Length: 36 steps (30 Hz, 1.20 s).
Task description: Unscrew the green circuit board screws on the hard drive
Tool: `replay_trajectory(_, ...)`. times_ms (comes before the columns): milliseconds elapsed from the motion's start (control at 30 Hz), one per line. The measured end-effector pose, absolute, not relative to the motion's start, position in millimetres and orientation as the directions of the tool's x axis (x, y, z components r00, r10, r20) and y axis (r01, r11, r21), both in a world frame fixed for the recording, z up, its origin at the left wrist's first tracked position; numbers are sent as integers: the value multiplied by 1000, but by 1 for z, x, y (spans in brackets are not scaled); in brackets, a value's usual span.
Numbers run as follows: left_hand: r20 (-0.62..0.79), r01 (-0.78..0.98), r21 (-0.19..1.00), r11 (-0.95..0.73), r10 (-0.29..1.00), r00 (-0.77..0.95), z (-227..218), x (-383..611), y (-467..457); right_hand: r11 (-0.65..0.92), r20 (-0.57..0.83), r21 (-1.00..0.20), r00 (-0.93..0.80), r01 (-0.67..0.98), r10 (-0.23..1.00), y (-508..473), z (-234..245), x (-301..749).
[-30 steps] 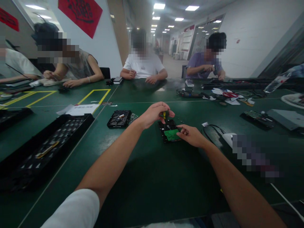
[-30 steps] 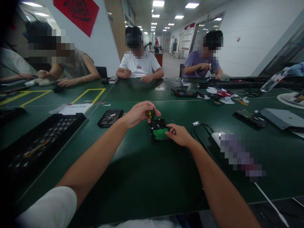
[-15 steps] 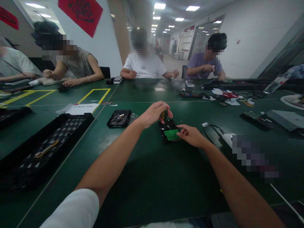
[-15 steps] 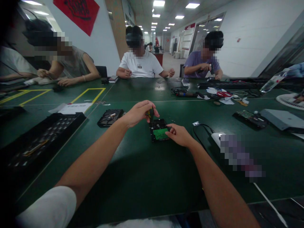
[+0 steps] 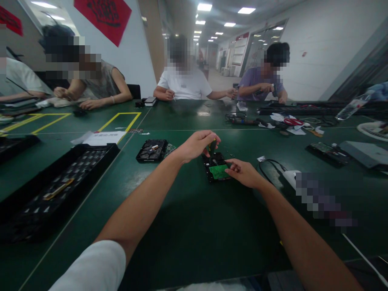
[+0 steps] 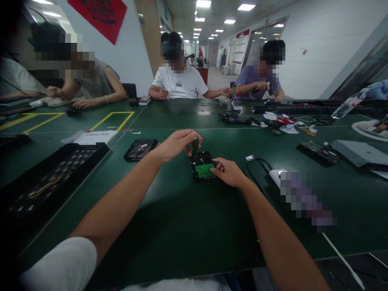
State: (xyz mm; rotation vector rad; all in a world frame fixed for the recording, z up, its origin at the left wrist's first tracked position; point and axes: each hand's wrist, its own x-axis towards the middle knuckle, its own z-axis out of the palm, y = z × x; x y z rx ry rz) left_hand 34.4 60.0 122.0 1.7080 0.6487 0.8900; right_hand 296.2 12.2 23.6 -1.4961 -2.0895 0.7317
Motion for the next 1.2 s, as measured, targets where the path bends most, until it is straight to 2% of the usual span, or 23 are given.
replay_trajectory(267, 283, 69, 939, -336, 872, 401, 115, 41, 60, 266, 67, -663, -299, 700, 952, 11, 25, 295)
replay_trajectory(433, 241, -41, 965, -258, 820, 519, 118, 43, 56, 282, 78, -656, -308, 700, 948, 11, 24, 295)
replay_trajectory(600, 190, -48, 978, -202, 777, 600, 117, 40, 59, 289, 84, -652, -313, 701, 946, 12, 22, 297)
replay_trajectory(800, 160, -204, 978, -28, 730, 664, 116, 37, 62, 283, 82, -651, -304, 705, 949, 12, 23, 296)
replay_trajectory(900, 163, -170, 983, -73, 774, 611, 117, 36, 62, 281, 78, -651, -307, 705, 949, 12, 24, 296)
replay_trajectory(1067, 246, -10, 963, -270, 862, 444, 115, 35, 67, 272, 73, -656, -299, 704, 951, 11, 24, 295)
replay_trajectory(1200, 248, 49, 952, -303, 854, 457, 115, 35, 66, 273, 72, -665, -304, 695, 950, 12, 23, 296)
